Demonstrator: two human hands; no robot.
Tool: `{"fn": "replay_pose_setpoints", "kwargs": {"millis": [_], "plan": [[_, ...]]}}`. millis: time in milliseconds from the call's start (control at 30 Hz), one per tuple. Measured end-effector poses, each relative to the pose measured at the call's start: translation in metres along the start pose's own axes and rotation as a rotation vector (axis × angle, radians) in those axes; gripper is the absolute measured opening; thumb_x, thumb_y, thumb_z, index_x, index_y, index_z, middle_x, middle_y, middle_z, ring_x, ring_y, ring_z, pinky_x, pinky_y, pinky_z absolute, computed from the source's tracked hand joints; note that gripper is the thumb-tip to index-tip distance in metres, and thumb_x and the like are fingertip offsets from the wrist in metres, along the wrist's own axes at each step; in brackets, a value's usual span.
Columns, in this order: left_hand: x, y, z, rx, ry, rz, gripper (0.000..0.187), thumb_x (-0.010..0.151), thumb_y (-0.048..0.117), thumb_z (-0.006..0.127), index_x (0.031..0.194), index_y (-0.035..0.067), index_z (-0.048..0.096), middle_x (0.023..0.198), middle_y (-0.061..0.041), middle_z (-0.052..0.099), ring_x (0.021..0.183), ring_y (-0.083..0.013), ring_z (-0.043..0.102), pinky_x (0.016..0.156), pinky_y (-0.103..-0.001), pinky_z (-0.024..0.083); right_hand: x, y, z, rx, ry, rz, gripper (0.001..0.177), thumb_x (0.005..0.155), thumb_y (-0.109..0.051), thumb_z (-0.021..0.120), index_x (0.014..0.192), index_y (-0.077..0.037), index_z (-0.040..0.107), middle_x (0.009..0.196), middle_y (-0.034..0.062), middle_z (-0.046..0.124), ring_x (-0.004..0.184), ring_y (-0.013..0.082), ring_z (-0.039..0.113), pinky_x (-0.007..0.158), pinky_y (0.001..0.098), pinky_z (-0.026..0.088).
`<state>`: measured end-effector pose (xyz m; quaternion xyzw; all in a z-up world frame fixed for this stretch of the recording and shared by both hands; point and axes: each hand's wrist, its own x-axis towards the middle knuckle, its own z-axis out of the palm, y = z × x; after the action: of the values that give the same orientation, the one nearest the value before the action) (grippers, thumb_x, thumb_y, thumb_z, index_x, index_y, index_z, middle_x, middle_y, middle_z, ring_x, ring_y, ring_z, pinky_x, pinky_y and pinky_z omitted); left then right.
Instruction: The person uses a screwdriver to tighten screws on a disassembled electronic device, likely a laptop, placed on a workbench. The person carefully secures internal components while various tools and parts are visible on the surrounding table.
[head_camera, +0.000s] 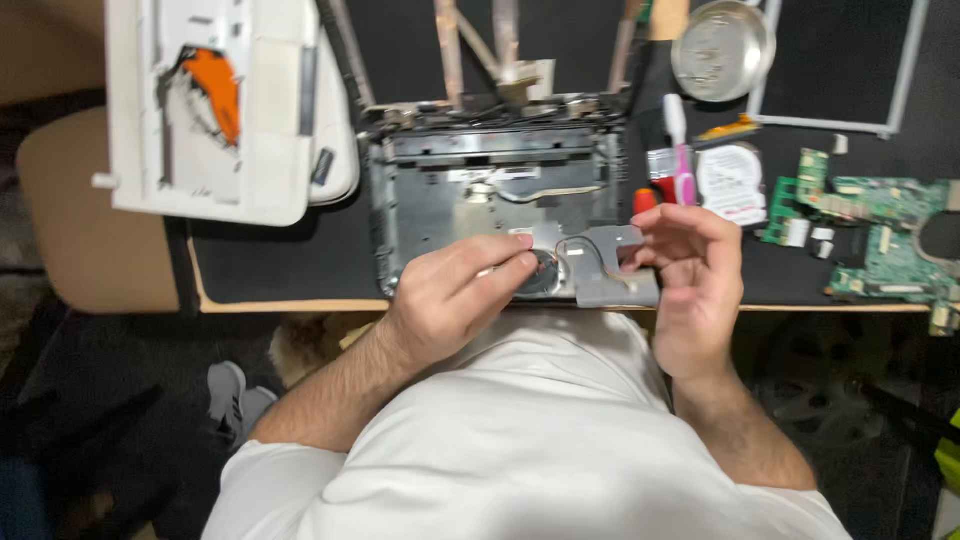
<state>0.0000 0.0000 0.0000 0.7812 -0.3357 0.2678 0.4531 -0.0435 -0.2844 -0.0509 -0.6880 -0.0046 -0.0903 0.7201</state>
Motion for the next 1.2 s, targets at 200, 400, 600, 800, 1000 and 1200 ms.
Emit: {"fn": "replay_pose_setpoints", "kwargs": {"millis": [200,400,600,800,1000,1200], "plan": [[-0.030,-0.026,-0.019,0.126,0.158,0.219,0.027,0.121,0.002,0.073,0.109,0.011,0.096,0.122,-0.017,0.095,0.106,-0.0359,0.094,0.092,-0.044,0.084,-0.001,-0.016,0.042,0.421,-0.248,0.289,0.096,0.104,-0.002,0.084,0.185,-0.007,0.033,0.171,0.0396,0.065,0.126,0.0395,0.088,0.097,0.0411,0.081],[-0.063,-0.036,-0.042,-0.034,-0.054,-0.198,0.045,0.107,0.009,0.093,0.152,0.011,0.087,0.153,-0.016,0.084,0.128,-0.0351,0.089,0.112,-0.050,0.079,-0.007,0.006,0.054,0.275,-0.113,0.388,0.098,0.098,0.020,0.081,0.183,-0.002,0.039,0.133,0.0232,0.082,0.115,0.0302,0.091,0.097,0.0366,0.081],[-0.084,-0.022,-0.054,-0.698,0.022,-0.804,0.055,0.125,-0.004,0.051,0.180,-0.007,0.046,0.141,-0.030,0.086,0.121,-0.0294,0.086,0.103,-0.052,0.076,-0.009,0.035,0.050,0.162,-0.099,0.326,0.085,0.101,0.018,0.082,0.176,0.001,0.047,0.131,0.0209,0.081,0.115,0.0284,0.090,0.098,0.0354,0.080],[-0.074,-0.007,-0.048,-1.003,0.064,-0.996,0.056,0.120,0.001,0.069,0.174,-0.009,0.058,0.133,-0.030,0.087,0.115,-0.0300,0.090,0.103,-0.046,0.080,-0.010,0.019,0.065,0.163,-0.126,0.313,0.080,0.103,0.016,0.082,0.175,0.003,0.050,0.127,0.0171,0.081,0.113,0.0257,0.090,0.097,0.0333,0.079],[-0.078,-0.006,-0.047,-0.940,0.025,-1.044,0.053,0.118,-0.001,0.074,0.169,-0.004,0.063,0.126,-0.027,0.088,0.111,-0.0247,0.090,0.100,-0.041,0.081,-0.005,0.017,0.047,0.082,-0.175,0.124,0.086,0.094,0.005,0.095,0.168,0.008,0.053,0.151,0.0279,0.073,0.108,0.0292,0.088,0.091,0.0339,0.078],[-0.089,-0.004,-0.058,-0.887,0.048,-1.106,0.049,0.118,0.001,0.073,0.167,-0.003,0.064,0.122,-0.027,0.088,0.110,-0.0248,0.090,0.099,-0.039,0.081,0.027,-0.038,0.071,-0.533,-0.476,-0.476,0.048,0.093,-0.027,0.110,0.130,-0.005,0.089,0.152,0.0259,0.082,0.129,0.0480,0.085,0.110,0.0579,0.071]]}}
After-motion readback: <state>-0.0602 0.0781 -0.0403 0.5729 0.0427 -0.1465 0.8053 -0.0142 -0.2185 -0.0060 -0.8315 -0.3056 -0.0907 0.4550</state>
